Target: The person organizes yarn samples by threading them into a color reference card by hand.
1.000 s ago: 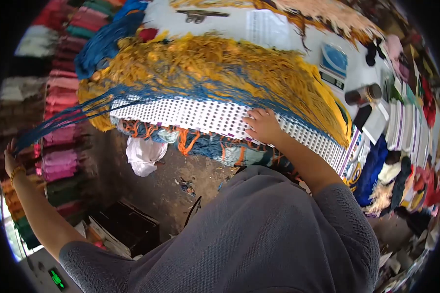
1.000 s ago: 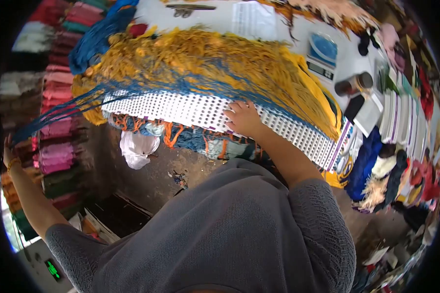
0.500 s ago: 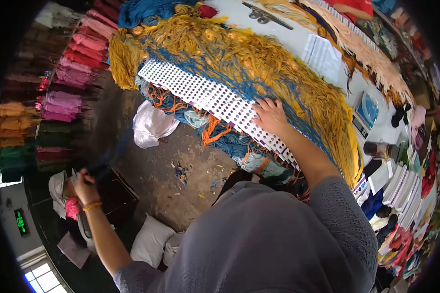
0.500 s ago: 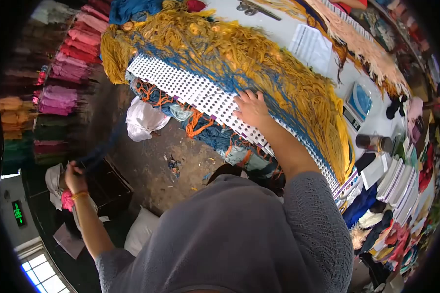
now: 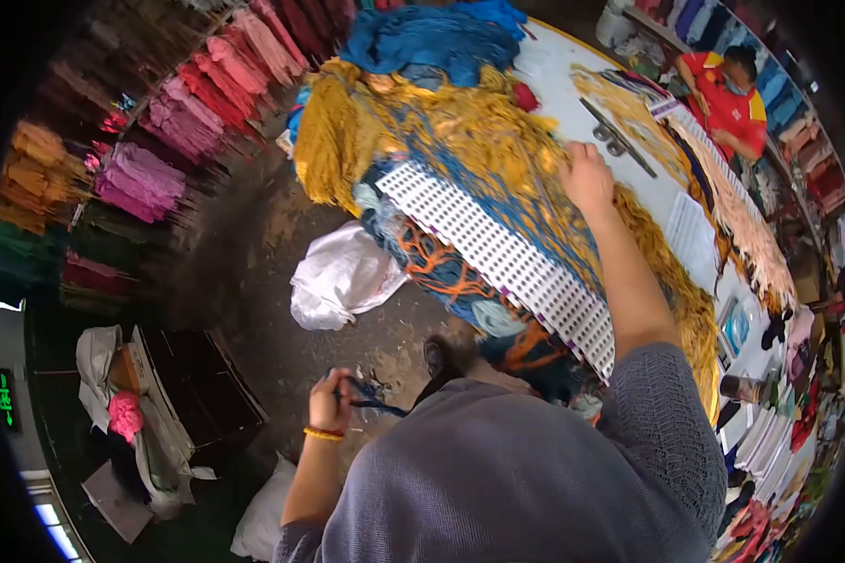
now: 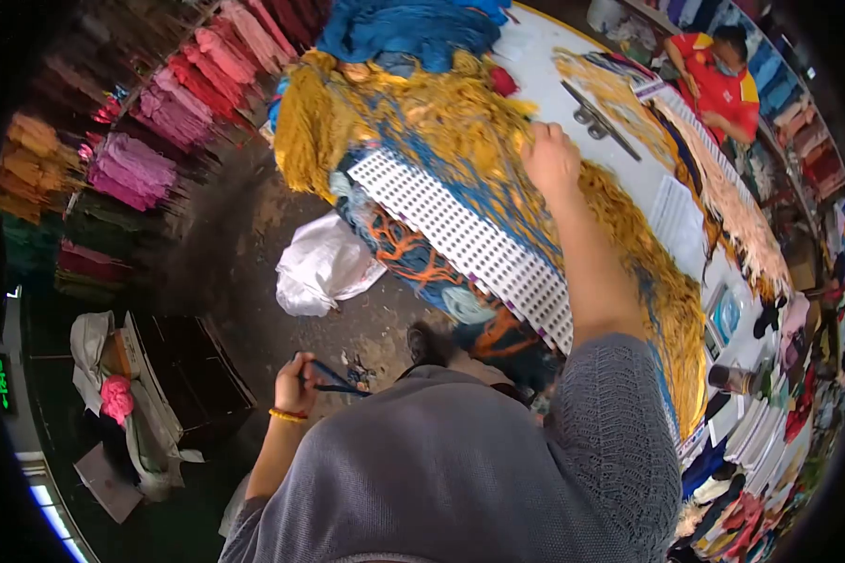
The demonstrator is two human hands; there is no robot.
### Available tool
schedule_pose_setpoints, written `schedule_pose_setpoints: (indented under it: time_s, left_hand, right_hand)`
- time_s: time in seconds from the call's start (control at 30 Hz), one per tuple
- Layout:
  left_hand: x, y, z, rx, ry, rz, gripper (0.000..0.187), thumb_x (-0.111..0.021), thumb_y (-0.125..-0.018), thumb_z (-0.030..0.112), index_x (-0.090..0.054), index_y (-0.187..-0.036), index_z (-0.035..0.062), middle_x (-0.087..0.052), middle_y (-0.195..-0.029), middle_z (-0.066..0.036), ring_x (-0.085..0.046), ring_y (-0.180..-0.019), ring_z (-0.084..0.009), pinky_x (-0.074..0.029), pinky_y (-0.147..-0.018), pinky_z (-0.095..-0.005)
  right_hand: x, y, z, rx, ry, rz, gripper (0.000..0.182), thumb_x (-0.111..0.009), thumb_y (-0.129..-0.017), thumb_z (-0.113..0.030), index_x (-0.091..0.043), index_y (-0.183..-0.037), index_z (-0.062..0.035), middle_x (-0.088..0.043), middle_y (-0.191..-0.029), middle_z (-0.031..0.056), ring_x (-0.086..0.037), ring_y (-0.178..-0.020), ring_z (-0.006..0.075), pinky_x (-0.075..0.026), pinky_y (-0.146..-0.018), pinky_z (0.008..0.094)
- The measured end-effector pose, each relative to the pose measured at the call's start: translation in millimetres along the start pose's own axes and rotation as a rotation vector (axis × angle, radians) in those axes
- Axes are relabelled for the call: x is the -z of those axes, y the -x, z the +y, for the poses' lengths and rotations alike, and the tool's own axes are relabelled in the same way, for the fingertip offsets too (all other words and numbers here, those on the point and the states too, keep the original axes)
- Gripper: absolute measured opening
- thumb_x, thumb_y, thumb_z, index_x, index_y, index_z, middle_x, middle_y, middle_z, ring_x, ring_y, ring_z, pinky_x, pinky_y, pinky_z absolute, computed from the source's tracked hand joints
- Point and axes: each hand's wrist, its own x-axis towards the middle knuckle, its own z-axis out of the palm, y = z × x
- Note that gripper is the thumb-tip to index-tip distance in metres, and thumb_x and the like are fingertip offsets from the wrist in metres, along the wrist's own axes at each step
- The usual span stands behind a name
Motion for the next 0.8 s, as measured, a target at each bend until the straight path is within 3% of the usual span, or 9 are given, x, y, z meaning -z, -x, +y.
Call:
schedule_pose_setpoints:
  time_s: [0.1, 0.2, 0.33, 0.47, 0.53, 0.57, 0.63, 0.73, 0.8]
  left_hand:
    - [-38, -21, 52, 0.074, 0.301, -0.343, 0.029, -0.039, -0.092, 0.027, -0.053, -0.097, 0.0029, -0.029, -0.048, 0.004, -0.025, -0.041, -0.0074, -0.034, -0.051, -0.0247]
    - [-70, -38, 92, 0.079, 0.416, -0.518, 0.031, -0.036, -0.093, 0.029, -0.054, -0.099, 0.0054, -0.025, -0.047, 0.004, -0.022, -0.04, -0.007, -0.032, -0.053, -0.023]
    - [-104, -60, 130, -0.044, 0.409, -0.525, 0.029, -0.036, -0.093, 0.028, -0.052, -0.093, 0.0037, -0.033, -0.052, 0.002, -0.033, -0.046, -0.0095, -0.037, -0.055, -0.0255]
    - [-109, -92, 148, -0.007, 0.559, -0.561, 0.025, -0.036, -0.093, 0.025, -0.049, -0.092, 0.0035, -0.04, -0.055, 0.0, -0.04, -0.05, -0.011, -0.043, -0.058, -0.027]
    - [-111, -105, 161, -0.019, 0.405, -0.449, 0.024, -0.036, -0.093, 0.024, -0.049, -0.091, 0.0032, -0.044, -0.059, -0.002, -0.042, -0.053, -0.0125, -0.042, -0.058, -0.027]
    - [-109, -113, 166, -0.003, 0.349, -0.426, 0.024, -0.037, -0.093, 0.022, -0.05, -0.091, 0.002, -0.048, -0.063, -0.003, -0.046, -0.057, -0.0145, -0.044, -0.058, -0.0272]
    - [-116, -125, 185, 0.077, 0.144, -0.505, 0.025, -0.039, -0.092, 0.022, -0.053, -0.091, 0.0008, -0.054, -0.07, -0.004, -0.053, -0.064, -0.0154, -0.047, -0.061, -0.027]
    - [-120, -176, 212, 0.075, -0.307, -0.552, 0.028, -0.047, -0.089, 0.027, -0.056, -0.091, 0.0003, -0.06, -0.082, -0.007, -0.058, -0.072, -0.0127, -0.048, -0.066, -0.0248]
    - [-130, -224, 225, -0.036, -0.406, -0.512, 0.027, -0.051, -0.087, 0.027, -0.057, -0.094, 0.0011, -0.06, -0.081, -0.004, -0.056, -0.07, -0.0094, -0.046, -0.063, -0.0212]
  right_hand:
    - [-1, -20, -100, 0.039, -0.571, 0.041, 0.019, -0.056, -0.077, -0.016, -0.056, -0.093, -0.0054, -0.058, -0.091, 0.0152, -0.056, -0.086, 0.0296, -0.045, -0.074, 0.0364]
    - [-8, 29, -199, 0.085, -1.14, -0.393, 0.016, -0.06, -0.079, -0.016, -0.058, -0.092, -0.0067, -0.058, -0.087, 0.0038, -0.054, -0.079, 0.0128, -0.045, -0.07, 0.0266]
    - [11, 87, -291, 0.043, -1.962, -1.21, 0.038, -0.059, -0.082, -0.02, -0.046, -0.112, -0.0012, -0.058, -0.094, 0.0065, -0.055, -0.084, 0.0108, -0.045, -0.075, 0.0251]
    - [-1, 94, -317, -0.035, -1.931, -1.088, 0.028, -0.059, -0.083, -0.021, -0.047, -0.102, -0.0046, -0.047, -0.091, -0.0015, -0.049, -0.071, 0.008, -0.041, -0.068, 0.0213]
    - [4, 75, -312, -0.206, -1.796, -1.385, 0.025, -0.059, -0.082, -0.022, -0.05, -0.097, -0.0051, -0.049, -0.087, -0.0006, -0.048, -0.068, 0.0072, -0.041, -0.063, 0.0213]
    - [-23, 80, -310, 0.235, -1.521, -0.987, 0.02, -0.059, -0.082, -0.023, -0.053, -0.088, -0.0044, -0.05, -0.074, -0.0009, -0.046, -0.06, 0.0057, -0.04, -0.054, 0.0215]
    - [-12, 49, -301, 0.123, -1.301, -1.305, 0.023, -0.058, -0.083, -0.023, -0.054, -0.08, -0.0008, -0.048, -0.062, -0.0016, -0.044, -0.055, 0.0052, -0.037, -0.049, 0.022]
    - [-17, 11, -270, -0.401, -1.741, -1.616, 0.021, -0.052, -0.086, -0.019, -0.055, -0.076, -0.0011, -0.036, -0.052, -0.005, -0.033, -0.045, 0.0049, -0.026, -0.041, 0.0222]
    - [-37, -14, -243, -0.426, -2.376, -1.473, 0.024, -0.045, -0.089, -0.025, -0.053, -0.083, -0.0037, -0.034, -0.051, -0.0044, -0.027, -0.042, 0.0046, -0.021, -0.04, 0.0222]
